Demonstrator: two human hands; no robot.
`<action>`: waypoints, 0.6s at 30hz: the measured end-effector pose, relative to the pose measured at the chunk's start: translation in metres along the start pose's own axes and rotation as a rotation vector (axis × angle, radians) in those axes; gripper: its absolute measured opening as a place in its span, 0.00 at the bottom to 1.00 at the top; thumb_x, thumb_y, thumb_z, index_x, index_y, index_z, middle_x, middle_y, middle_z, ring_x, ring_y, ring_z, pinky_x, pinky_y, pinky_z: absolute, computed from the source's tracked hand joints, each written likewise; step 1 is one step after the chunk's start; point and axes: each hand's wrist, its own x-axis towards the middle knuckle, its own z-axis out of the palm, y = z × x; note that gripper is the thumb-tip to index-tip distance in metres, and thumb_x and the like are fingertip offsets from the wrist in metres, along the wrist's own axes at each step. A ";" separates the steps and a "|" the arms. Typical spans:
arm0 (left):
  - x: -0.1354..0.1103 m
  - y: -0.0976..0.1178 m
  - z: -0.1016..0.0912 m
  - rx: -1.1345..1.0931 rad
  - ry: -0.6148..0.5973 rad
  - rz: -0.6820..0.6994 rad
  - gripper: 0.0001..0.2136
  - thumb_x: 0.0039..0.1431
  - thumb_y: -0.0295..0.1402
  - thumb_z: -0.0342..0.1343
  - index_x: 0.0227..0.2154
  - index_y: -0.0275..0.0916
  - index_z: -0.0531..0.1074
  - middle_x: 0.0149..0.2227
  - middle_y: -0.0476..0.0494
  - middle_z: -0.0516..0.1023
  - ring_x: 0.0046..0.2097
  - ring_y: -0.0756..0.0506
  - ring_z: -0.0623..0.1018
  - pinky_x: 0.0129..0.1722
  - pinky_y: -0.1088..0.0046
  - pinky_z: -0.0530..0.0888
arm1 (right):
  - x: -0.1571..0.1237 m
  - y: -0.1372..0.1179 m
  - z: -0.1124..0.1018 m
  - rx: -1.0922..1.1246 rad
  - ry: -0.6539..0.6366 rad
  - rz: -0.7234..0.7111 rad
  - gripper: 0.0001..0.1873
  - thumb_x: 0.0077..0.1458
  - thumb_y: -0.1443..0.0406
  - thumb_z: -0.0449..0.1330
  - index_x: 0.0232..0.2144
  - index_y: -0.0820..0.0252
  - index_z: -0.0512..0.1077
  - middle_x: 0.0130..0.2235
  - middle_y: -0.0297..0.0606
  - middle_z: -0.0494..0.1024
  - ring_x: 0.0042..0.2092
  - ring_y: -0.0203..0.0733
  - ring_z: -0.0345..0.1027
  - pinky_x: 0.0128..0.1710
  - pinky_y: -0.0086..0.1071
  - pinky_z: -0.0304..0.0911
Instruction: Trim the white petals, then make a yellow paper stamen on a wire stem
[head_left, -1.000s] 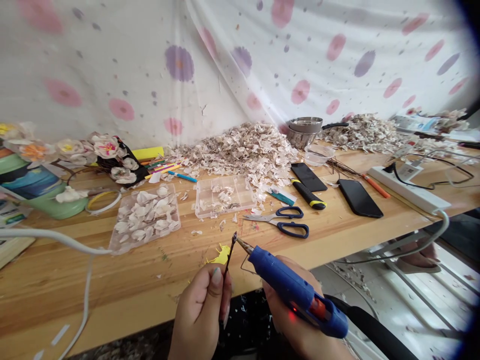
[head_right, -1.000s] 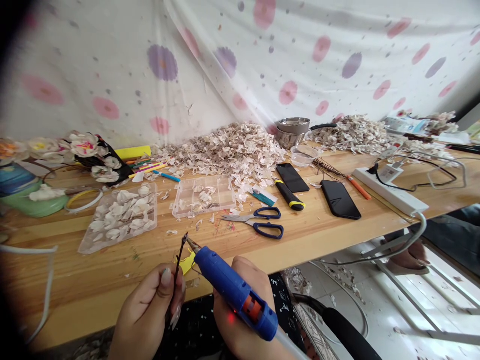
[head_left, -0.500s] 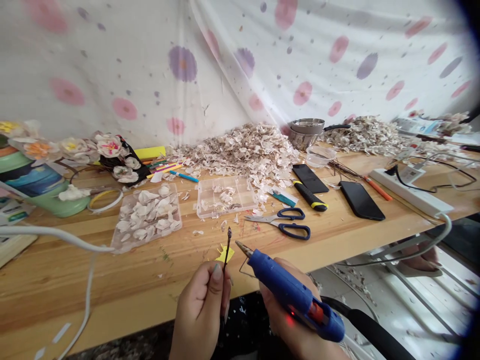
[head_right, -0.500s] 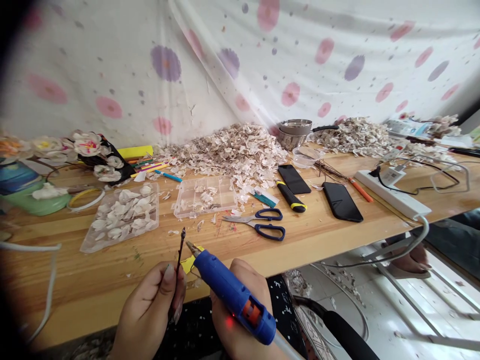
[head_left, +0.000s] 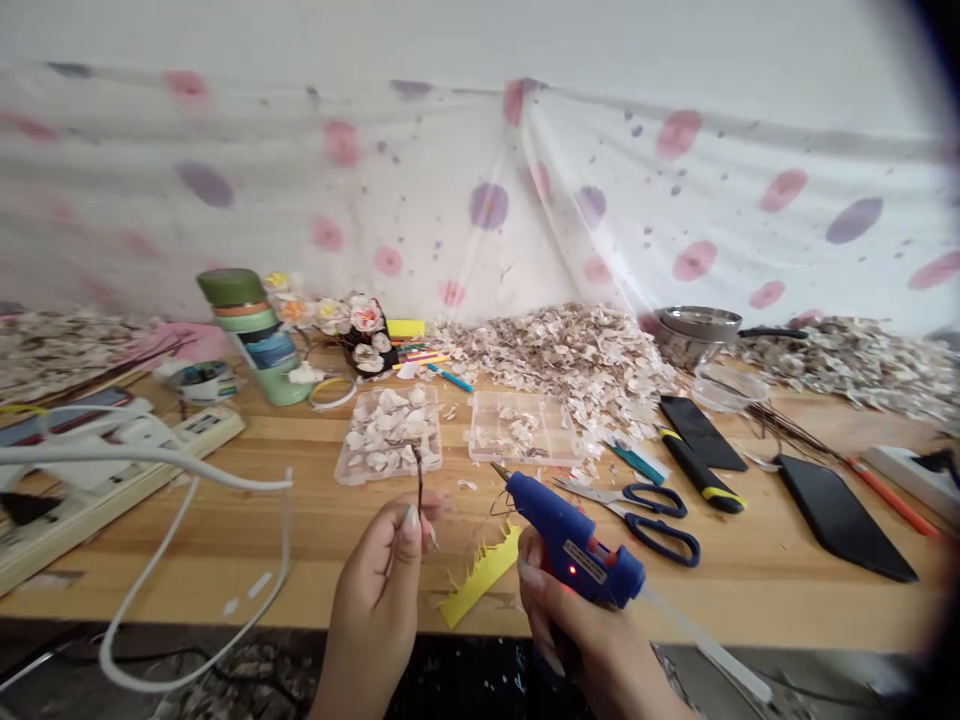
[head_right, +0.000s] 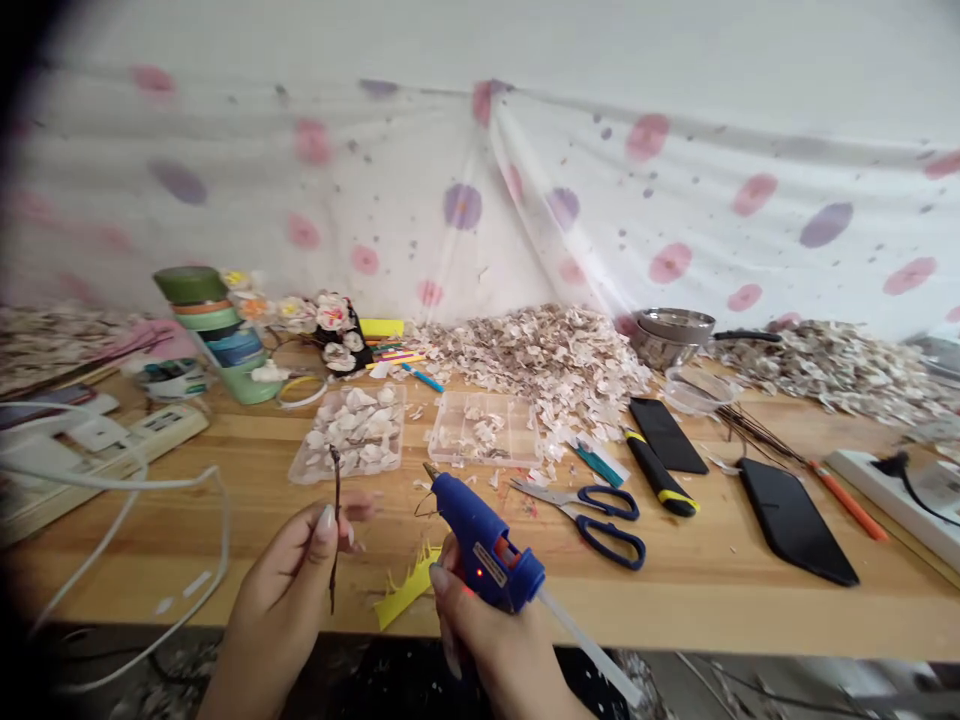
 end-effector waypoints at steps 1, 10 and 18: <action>0.004 0.000 -0.006 -0.002 0.052 0.026 0.16 0.60 0.49 0.54 0.37 0.42 0.76 0.43 0.45 0.80 0.43 0.47 0.77 0.45 0.75 0.71 | 0.003 -0.004 0.007 0.008 -0.037 0.020 0.15 0.48 0.58 0.67 0.31 0.57 0.66 0.22 0.25 0.64 0.19 0.28 0.52 0.20 0.24 0.49; 0.056 -0.019 -0.084 0.099 0.310 0.204 0.20 0.61 0.52 0.51 0.29 0.39 0.73 0.69 0.34 0.57 0.68 0.35 0.59 0.63 0.55 0.61 | 0.041 -0.005 0.066 -0.244 -0.179 0.049 0.18 0.43 0.57 0.68 0.37 0.57 0.73 0.30 0.32 0.70 0.31 0.37 0.64 0.32 0.30 0.59; 0.043 -0.010 -0.135 0.315 0.665 0.286 0.17 0.64 0.46 0.48 0.28 0.41 0.72 0.68 0.37 0.57 0.68 0.37 0.58 0.66 0.53 0.53 | 0.119 0.035 0.172 -0.572 -0.323 -0.137 0.23 0.52 0.47 0.62 0.38 0.60 0.69 0.31 0.35 0.74 0.35 0.42 0.69 0.33 0.31 0.63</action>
